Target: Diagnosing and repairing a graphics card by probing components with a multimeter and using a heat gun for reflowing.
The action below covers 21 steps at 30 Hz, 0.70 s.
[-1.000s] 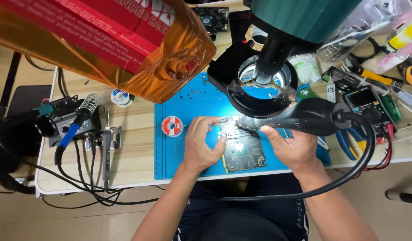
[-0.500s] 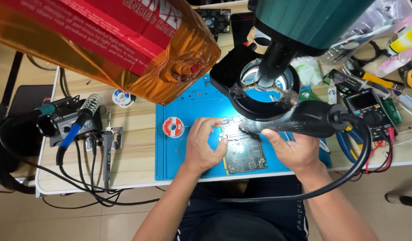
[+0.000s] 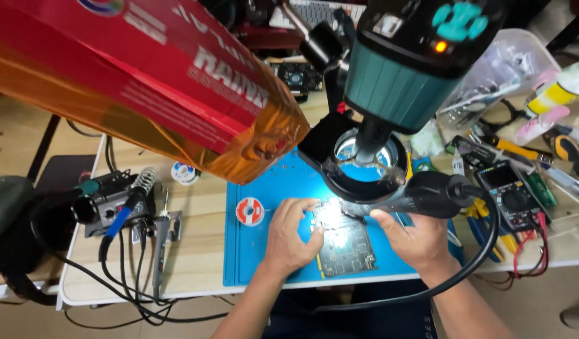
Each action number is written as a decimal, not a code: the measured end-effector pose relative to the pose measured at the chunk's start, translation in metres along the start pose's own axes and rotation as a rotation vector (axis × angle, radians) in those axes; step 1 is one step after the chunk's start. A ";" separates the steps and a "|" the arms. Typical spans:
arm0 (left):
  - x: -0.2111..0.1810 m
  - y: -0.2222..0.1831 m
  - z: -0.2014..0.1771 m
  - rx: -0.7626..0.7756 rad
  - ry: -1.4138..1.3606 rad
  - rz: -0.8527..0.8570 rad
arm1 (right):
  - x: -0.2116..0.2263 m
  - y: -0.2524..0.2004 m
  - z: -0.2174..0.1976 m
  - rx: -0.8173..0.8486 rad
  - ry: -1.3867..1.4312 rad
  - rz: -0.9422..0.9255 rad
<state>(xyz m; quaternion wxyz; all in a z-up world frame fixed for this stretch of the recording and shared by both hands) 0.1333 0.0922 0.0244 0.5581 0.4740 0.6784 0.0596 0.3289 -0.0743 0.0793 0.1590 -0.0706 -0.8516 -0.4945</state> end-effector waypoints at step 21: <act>-0.011 0.004 -0.004 0.077 0.023 -0.104 | -0.017 -0.011 0.008 0.199 0.040 0.146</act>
Point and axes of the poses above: each hand's wrist, its own y-axis towards the middle knuckle, its own z-axis out of the palm, x = y × z, the point moved 6 cm from there along y, towards the middle knuckle, and after that the axes turned 4 degrees about -y, right-handed, at the moved point
